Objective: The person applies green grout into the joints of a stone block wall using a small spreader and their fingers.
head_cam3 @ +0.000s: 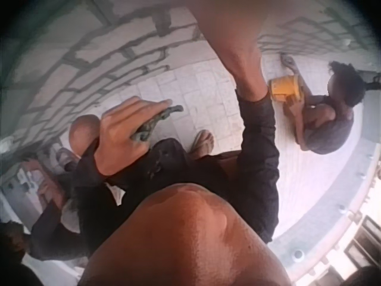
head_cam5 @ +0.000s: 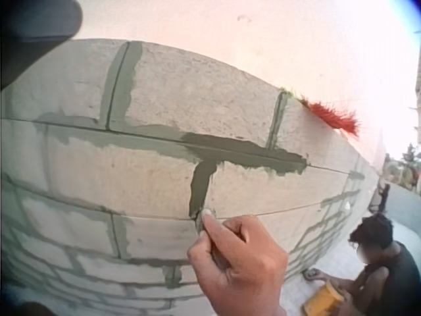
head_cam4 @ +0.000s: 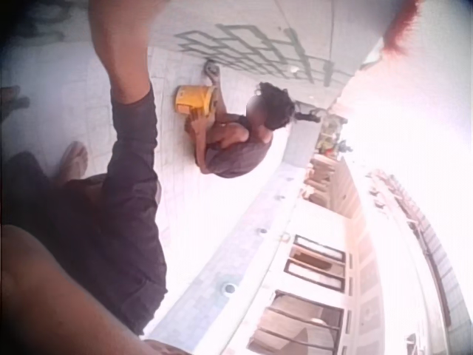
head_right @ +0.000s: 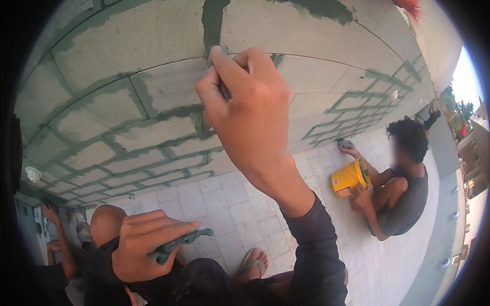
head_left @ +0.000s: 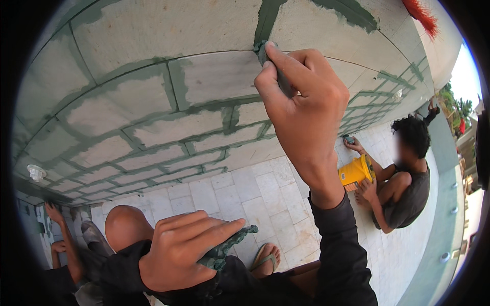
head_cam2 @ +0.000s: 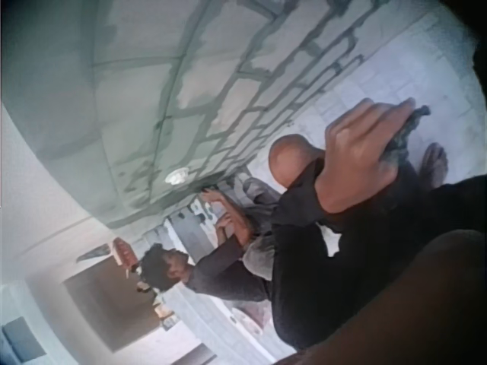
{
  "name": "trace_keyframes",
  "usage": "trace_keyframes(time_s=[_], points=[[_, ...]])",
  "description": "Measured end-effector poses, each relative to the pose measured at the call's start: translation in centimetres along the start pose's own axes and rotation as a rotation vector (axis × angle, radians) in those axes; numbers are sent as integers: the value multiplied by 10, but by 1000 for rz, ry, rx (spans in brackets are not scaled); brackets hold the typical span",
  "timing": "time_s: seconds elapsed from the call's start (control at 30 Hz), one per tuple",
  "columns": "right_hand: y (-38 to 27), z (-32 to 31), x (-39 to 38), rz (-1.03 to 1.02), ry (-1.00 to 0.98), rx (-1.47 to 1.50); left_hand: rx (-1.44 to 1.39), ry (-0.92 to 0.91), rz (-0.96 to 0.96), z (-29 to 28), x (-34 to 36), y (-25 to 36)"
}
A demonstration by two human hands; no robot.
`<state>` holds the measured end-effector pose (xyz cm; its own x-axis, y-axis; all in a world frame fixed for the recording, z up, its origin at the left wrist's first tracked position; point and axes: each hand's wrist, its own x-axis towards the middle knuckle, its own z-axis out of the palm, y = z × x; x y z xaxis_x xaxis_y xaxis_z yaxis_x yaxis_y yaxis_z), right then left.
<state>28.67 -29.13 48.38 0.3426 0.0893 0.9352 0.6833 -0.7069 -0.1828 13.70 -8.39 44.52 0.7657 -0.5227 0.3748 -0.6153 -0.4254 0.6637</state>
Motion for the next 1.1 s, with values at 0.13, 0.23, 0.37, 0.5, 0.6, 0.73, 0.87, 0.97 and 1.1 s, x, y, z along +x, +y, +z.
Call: trace_keyframes(time_s=[0.13, 0.23, 0.37, 0.5, 0.6, 0.73, 0.87, 0.97, 1.1], points=[[7, -15, 11, -75, 92, -15, -9, 28, 24, 1, 0, 3], [11, -11, 5, -80, 111, 19, -6, 4, 9, -1, -1, 2], [13, 9, -18, -47, 123, 19, -9, 15, 6, -3, -4, 1], [20, 24, -26, -122, 226, 16, -28, 13, -1, -5, -5, 0], [21, 36, -27, -127, 206, -29, -17, -3, -16, -6, -4, -2], [14, 40, -36, -60, 165, -43, -10, -16, -12, -9, -4, -5], [7, 22, -31, 41, 91, 37, -18, -13, 8, -7, -6, -8], [7, 8, -8, 11, 143, 61, -23, -11, 8, -5, -7, -8], [2, 5, 8, -44, 131, 24, -22, -40, -22, -7, -6, -8]])
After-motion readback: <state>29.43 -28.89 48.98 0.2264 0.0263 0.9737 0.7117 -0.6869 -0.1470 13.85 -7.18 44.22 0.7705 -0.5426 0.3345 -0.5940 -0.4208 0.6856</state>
